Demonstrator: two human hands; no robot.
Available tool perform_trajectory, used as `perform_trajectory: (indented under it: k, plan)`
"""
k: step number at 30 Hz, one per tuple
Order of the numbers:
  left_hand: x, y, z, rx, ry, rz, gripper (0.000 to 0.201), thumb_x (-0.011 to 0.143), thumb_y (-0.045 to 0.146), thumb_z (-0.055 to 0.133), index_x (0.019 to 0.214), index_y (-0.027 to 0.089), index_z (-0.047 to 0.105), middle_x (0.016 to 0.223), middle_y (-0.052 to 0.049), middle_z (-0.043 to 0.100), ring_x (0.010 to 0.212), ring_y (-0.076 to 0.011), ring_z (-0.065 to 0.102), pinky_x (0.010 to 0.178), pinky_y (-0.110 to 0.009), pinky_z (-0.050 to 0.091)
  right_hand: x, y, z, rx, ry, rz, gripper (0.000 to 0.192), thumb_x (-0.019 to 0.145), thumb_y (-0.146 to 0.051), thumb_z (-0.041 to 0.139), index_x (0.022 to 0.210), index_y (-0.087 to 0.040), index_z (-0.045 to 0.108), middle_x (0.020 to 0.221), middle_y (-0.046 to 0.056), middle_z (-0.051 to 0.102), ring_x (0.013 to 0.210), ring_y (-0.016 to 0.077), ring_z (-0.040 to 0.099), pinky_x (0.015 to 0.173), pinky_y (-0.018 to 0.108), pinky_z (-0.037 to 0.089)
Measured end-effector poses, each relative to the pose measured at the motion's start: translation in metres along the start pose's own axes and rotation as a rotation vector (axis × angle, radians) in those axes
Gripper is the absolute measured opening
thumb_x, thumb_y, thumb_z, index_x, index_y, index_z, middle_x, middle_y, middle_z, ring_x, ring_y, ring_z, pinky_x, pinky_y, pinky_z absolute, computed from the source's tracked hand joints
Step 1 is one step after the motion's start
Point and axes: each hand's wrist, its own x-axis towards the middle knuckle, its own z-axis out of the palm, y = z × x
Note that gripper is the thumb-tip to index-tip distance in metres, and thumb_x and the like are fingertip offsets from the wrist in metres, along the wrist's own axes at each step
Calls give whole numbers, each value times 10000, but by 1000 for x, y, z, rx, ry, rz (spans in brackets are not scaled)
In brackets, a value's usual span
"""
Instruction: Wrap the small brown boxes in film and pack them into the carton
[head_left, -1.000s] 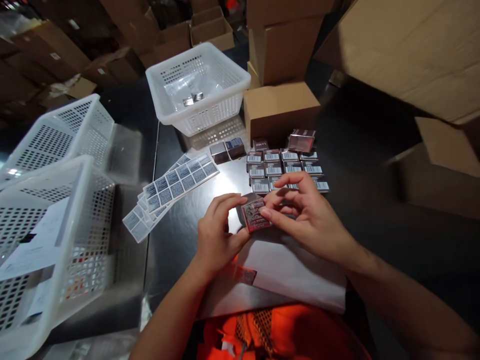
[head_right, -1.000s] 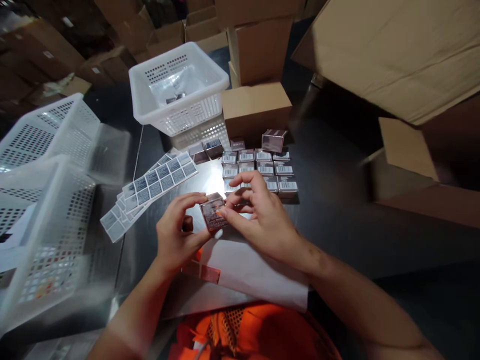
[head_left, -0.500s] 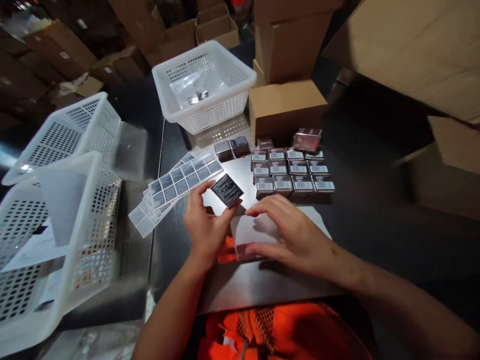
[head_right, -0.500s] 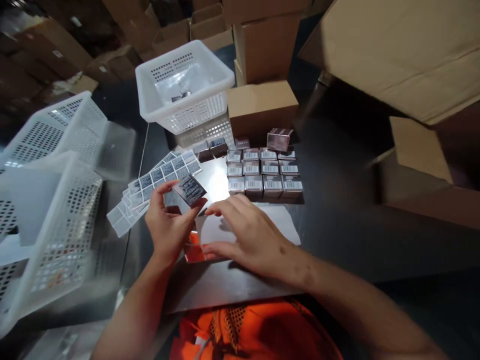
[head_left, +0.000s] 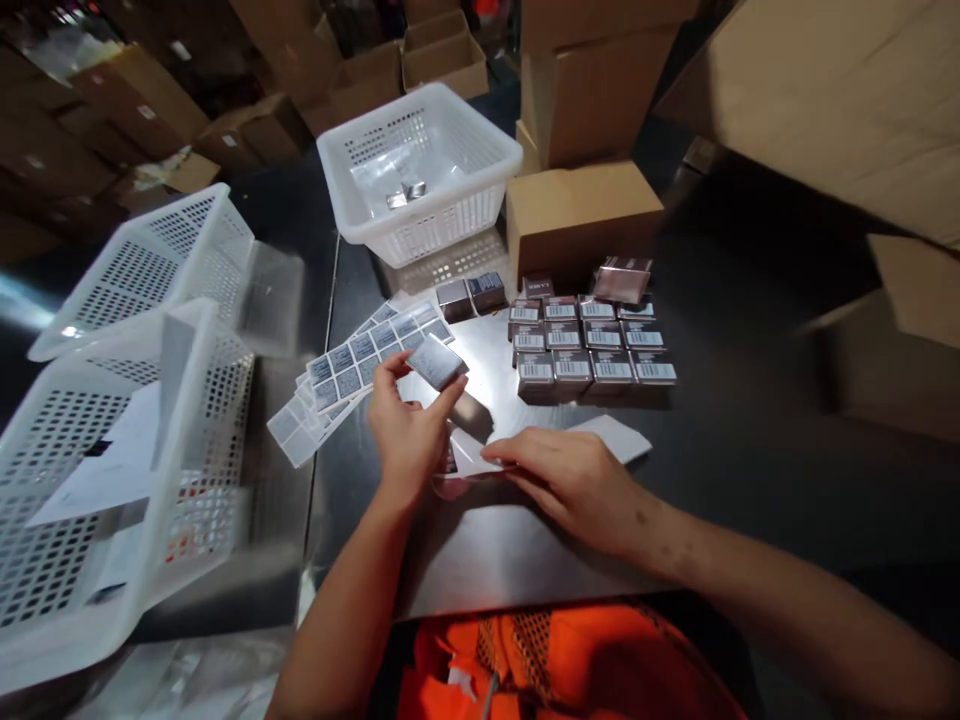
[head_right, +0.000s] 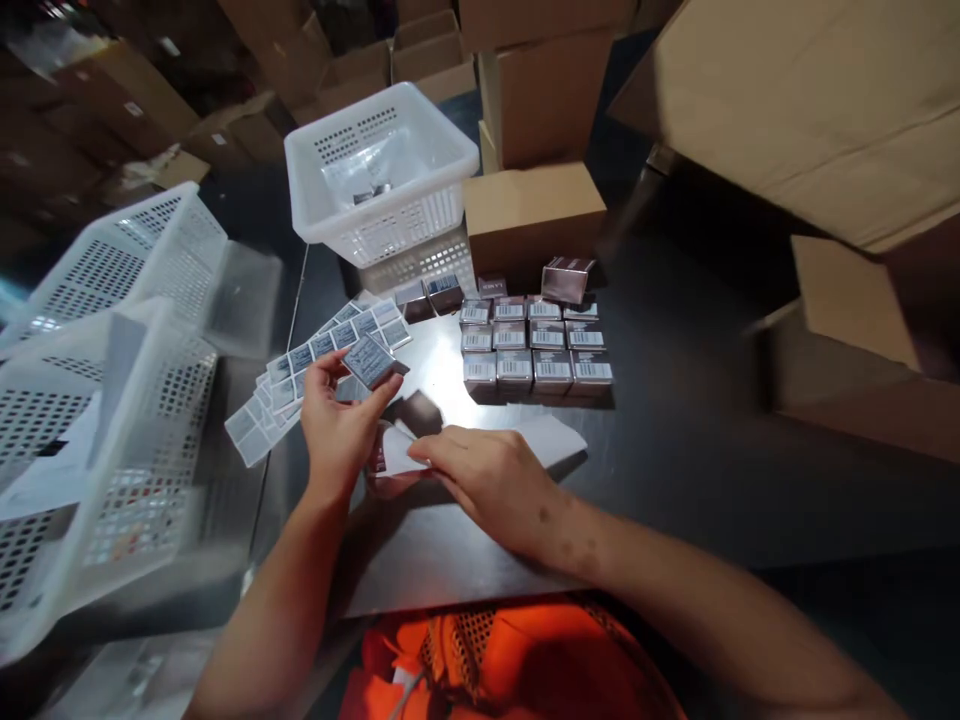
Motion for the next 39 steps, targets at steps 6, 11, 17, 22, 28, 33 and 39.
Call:
perform_trajectory:
  k: [6, 11, 17, 22, 28, 33, 39]
  plan:
    - [7, -12, 4, -89, -38, -6, 598, 628, 407, 874, 1116, 207, 591, 1003, -26, 658, 919, -167, 633, 817, -292, 480, 1, -5, -2, -291, 134, -285, 205, 980, -111, 516, 936, -212, 689, 966, 49, 781, 1110, 227, 704, 998, 380, 533]
    - [3, -4, 8, -308, -191, -154, 590, 592, 324, 868, 1070, 211, 541, 946, -19, 688, 874, -172, 680, 800, -299, 520, 3, -12, -14, -53, 171, -442, 143, 952, -171, 603, 900, -258, 704, 944, 7, 741, 1063, 203, 661, 1047, 440, 454]
    - [-9, 13, 11, -440, -342, -217, 646, 572, 219, 818, 1175, 268, 590, 1179, -14, 639, 551, -36, 561, 506, -185, 441, 4, -6, -48, 700, 397, 52, 79, 886, -282, 741, 842, -287, 676, 858, -13, 691, 907, 170, 671, 906, 352, 540]
    - [-26, 14, 14, -505, -499, -209, 647, 527, 178, 837, 1126, 266, 608, 1051, 10, 700, 403, 31, 304, 387, -148, 266, 9, 10, -54, 883, 459, 535, 413, 743, -361, 855, 1016, -276, 558, 747, -42, 695, 771, 186, 716, 743, 334, 583]
    - [-32, -4, 14, -471, -637, -128, 600, 619, 227, 856, 1173, 286, 633, 1061, -11, 732, 426, 6, 301, 401, -158, 267, 12, 9, -53, 867, 371, 600, 568, 707, -358, 858, 1056, -278, 418, 655, -76, 668, 834, 212, 738, 710, 318, 580]
    - [-30, -4, 12, -437, -653, -91, 592, 613, 233, 865, 1166, 269, 657, 957, -7, 747, 414, -1, 271, 382, -165, 208, 11, 8, -53, 864, 335, 626, 603, 687, -394, 867, 1044, -281, 395, 664, -87, 661, 714, 179, 712, 596, 271, 547]
    - [-31, -4, 12, -420, -667, -58, 569, 648, 241, 861, 1179, 285, 660, 1048, -30, 758, 420, -5, 272, 388, -177, 204, 12, 8, -52, 855, 346, 622, 608, 685, -393, 865, 1043, -268, 389, 693, -74, 675, 667, 157, 689, 592, 262, 537]
